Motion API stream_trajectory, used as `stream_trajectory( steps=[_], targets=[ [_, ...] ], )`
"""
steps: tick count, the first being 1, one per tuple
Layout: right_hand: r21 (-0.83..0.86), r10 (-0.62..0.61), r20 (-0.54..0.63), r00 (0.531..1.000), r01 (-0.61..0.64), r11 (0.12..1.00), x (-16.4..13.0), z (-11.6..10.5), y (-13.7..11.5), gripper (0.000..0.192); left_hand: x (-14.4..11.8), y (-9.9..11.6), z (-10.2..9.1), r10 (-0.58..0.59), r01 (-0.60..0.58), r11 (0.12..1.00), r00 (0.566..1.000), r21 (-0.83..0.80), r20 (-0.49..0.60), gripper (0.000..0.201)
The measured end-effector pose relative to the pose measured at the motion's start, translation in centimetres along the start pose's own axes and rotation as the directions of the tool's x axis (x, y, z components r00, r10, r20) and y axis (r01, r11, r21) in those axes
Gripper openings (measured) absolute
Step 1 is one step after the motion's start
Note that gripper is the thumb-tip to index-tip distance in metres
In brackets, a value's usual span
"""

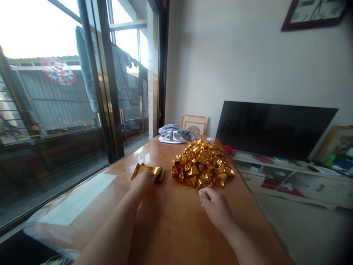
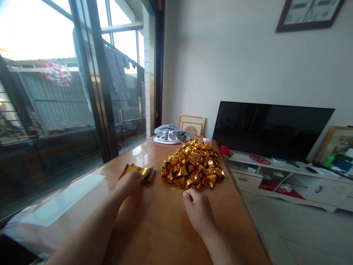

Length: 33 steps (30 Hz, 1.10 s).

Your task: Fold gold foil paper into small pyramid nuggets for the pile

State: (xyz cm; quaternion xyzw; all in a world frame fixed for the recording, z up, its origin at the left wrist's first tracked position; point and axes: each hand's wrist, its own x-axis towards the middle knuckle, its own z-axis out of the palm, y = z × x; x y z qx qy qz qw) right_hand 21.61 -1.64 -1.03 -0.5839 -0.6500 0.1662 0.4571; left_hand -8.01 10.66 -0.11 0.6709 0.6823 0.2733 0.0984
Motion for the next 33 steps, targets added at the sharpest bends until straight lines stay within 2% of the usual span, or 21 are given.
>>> stream_trajectory(
  steps=[9,16,24,33],
  targets=[
    [0.013,0.009,0.015,1.0,-0.01,1.0,-0.1,-0.1,0.2,0.04,-0.3,0.5,-0.8,-0.076,0.076,0.997,0.997,0.025,0.005,0.019],
    [0.023,0.001,0.028,1.0,-0.001,1.0,-0.1,-0.2,0.2,0.038,-0.1,0.3,-0.9,-0.087,0.084,0.993,0.995,0.084,0.039,0.033],
    [0.023,0.015,0.025,1.0,-0.016,1.0,0.0,0.0,0.5,0.039,0.2,0.0,-0.7,-0.084,0.081,0.991,0.996,0.105,0.023,0.044],
    [0.01,0.007,0.013,1.0,-0.007,1.0,0.2,0.0,0.6,0.038,-0.4,0.7,-1.6,-0.115,0.116,0.98,0.993,0.164,-0.016,0.026]
  ],
)
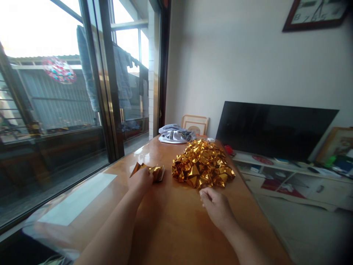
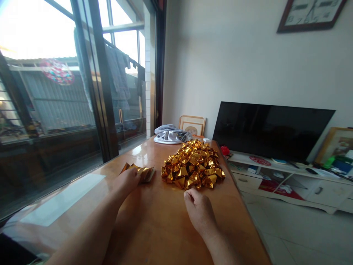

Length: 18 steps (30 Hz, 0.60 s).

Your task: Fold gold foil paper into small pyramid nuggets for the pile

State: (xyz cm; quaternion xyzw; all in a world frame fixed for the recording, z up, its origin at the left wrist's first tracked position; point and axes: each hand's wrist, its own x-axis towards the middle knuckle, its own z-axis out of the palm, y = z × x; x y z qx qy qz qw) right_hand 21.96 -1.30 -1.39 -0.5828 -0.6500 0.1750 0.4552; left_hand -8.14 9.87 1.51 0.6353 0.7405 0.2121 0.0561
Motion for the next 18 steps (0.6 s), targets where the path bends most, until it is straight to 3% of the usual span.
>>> stream_trajectory(
  steps=[3,7,10,12,13,15,18],
  targets=[
    [-0.005,-0.009,-0.007,1.0,0.009,1.0,0.0,-0.1,-0.1,0.038,-0.4,0.5,-0.8,0.024,-0.022,1.0,0.993,0.021,-0.114,0.026],
    [-0.013,-0.027,-0.023,0.999,0.026,1.0,-0.1,-0.5,-0.5,0.038,-1.2,1.6,-1.8,0.092,-0.097,0.995,0.937,0.002,-0.338,0.024],
    [-0.03,-0.032,-0.057,0.998,0.031,0.999,-0.1,-0.8,-0.8,0.036,-2.2,2.6,-2.3,0.148,-0.216,0.968,0.904,-0.131,-0.4,0.016],
    [-0.006,-0.021,-0.094,0.995,0.021,1.0,0.0,-1.0,-0.8,0.033,-2.9,3.4,-2.5,0.203,-0.328,0.901,0.897,-0.282,-0.394,0.012],
    [0.026,-0.008,-0.114,0.993,0.011,1.0,0.1,-1.1,-0.8,0.032,-3.3,3.8,-2.5,0.226,-0.375,0.839,0.9,-0.395,-0.373,0.011],
    [0.13,0.05,-0.145,0.988,-0.031,0.991,0.4,-1.1,-0.8,0.034,-4.1,4.7,-2.4,0.276,-0.377,0.618,0.926,-0.69,-0.258,0.011],
    [0.358,0.174,-0.106,0.979,-0.126,0.925,0.6,-0.9,-1.0,0.052,-4.9,5.8,-1.7,0.352,-0.136,0.24,0.935,-0.961,-0.045,0.015]
  ],
)
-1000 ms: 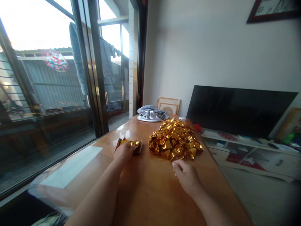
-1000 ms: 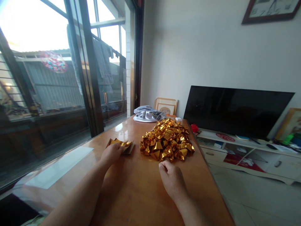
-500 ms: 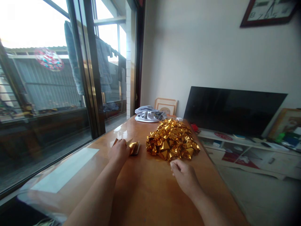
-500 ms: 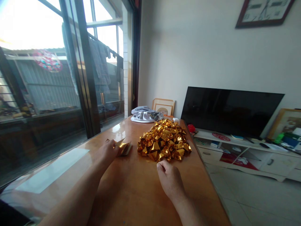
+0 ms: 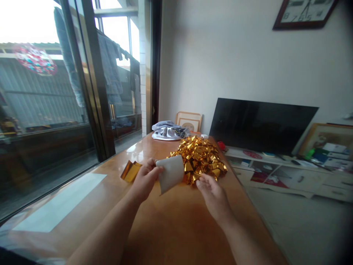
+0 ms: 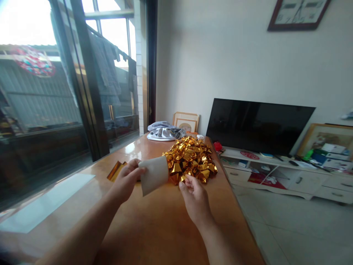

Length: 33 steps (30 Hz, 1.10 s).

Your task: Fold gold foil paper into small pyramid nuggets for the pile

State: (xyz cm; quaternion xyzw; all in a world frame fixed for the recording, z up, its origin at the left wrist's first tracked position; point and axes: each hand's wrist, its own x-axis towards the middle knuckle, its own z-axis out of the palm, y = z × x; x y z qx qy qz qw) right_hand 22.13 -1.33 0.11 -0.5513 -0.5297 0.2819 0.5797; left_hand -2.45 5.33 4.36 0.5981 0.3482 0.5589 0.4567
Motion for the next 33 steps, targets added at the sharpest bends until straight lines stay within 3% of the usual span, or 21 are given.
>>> stream_trajectory(
  steps=[3,6,10,14,17,20,24,26,29,33],
  targets=[
    [0.229,0.091,0.118,0.989,-0.116,0.966,-0.3,0.5,-0.5,0.063,-0.1,-1.0,1.0,-0.127,0.144,0.972,0.987,-0.187,0.1,0.017],
    [0.34,0.156,0.286,0.945,-0.253,0.906,-0.8,0.9,-0.9,0.07,0.0,-2.4,1.5,-0.232,0.251,0.959,0.963,-0.135,0.137,0.02],
    [0.236,0.244,0.242,0.939,-0.301,0.924,-1.1,1.1,-0.4,0.077,0.2,-4.0,1.7,-0.327,0.322,0.945,0.931,0.058,0.163,0.02],
    [0.091,0.279,0.222,0.934,-0.305,0.948,-0.9,1.0,0.3,0.07,0.2,-5.2,1.8,-0.356,0.333,0.931,0.921,0.15,0.158,0.022],
    [0.025,0.295,0.295,0.909,-0.316,0.949,-0.9,0.9,0.7,0.049,0.4,-6.1,1.6,-0.287,0.224,0.912,0.947,0.345,0.143,0.023],
    [-0.039,0.333,0.36,0.871,-0.343,0.939,-1.0,0.8,1.1,0.023,0.5,-6.6,1.3,-0.149,0.001,0.8,0.969,0.6,0.198,0.023],
    [-0.171,0.359,0.359,0.862,-0.317,0.933,-1.2,0.4,1.2,0.01,0.2,-6.0,1.4,-0.016,-0.204,0.695,0.954,0.689,0.299,0.02],
    [-0.216,0.373,0.357,0.856,-0.313,0.925,-1.2,0.1,1.0,0.009,-0.2,-5.1,1.8,-0.048,-0.251,0.696,0.919,0.673,0.392,0.013],
    [-0.253,0.402,0.335,0.852,-0.33,0.91,-1.1,-0.1,0.8,0.009,-1.3,-3.5,2.8,-0.153,-0.28,0.734,0.82,0.619,0.552,0.011],
    [-0.237,0.431,0.299,0.851,-0.372,0.898,-1.0,-0.1,0.8,0.009,-2.8,-1.0,3.7,-0.278,-0.328,0.728,0.661,0.602,0.697,0.041]
  ],
)
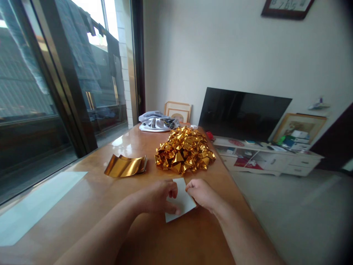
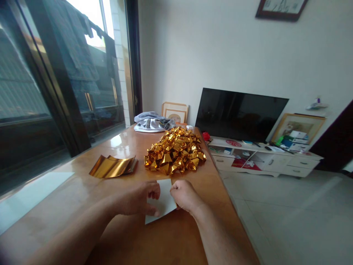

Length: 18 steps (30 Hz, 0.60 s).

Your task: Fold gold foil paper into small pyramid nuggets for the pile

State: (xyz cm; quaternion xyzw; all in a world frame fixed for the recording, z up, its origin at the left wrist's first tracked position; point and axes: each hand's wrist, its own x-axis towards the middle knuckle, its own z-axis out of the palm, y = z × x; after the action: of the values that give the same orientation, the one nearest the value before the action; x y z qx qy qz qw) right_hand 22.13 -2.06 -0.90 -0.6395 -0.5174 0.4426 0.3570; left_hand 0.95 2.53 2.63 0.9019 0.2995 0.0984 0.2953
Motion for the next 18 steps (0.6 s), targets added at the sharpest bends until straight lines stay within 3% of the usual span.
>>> stream_trajectory(
  steps=[4,13,18],
  targets=[
    [0.035,-0.001,0.003,1.0,0.001,0.999,0.2,0.0,0.0,0.009,-0.7,1.6,-0.4,-0.024,0.017,0.997,0.995,0.072,0.102,0.049],
    [-0.08,0.011,0.002,1.0,-0.011,0.997,-0.1,-0.7,0.0,0.01,-0.3,0.2,0.2,0.102,-0.111,0.991,0.987,0.068,0.128,0.012],
    [-0.277,-0.23,-0.042,0.972,0.21,0.938,-0.4,-1.5,-0.5,0.011,-0.2,0.0,0.3,0.131,-0.134,0.991,0.982,0.014,0.139,0.009]
  ],
)
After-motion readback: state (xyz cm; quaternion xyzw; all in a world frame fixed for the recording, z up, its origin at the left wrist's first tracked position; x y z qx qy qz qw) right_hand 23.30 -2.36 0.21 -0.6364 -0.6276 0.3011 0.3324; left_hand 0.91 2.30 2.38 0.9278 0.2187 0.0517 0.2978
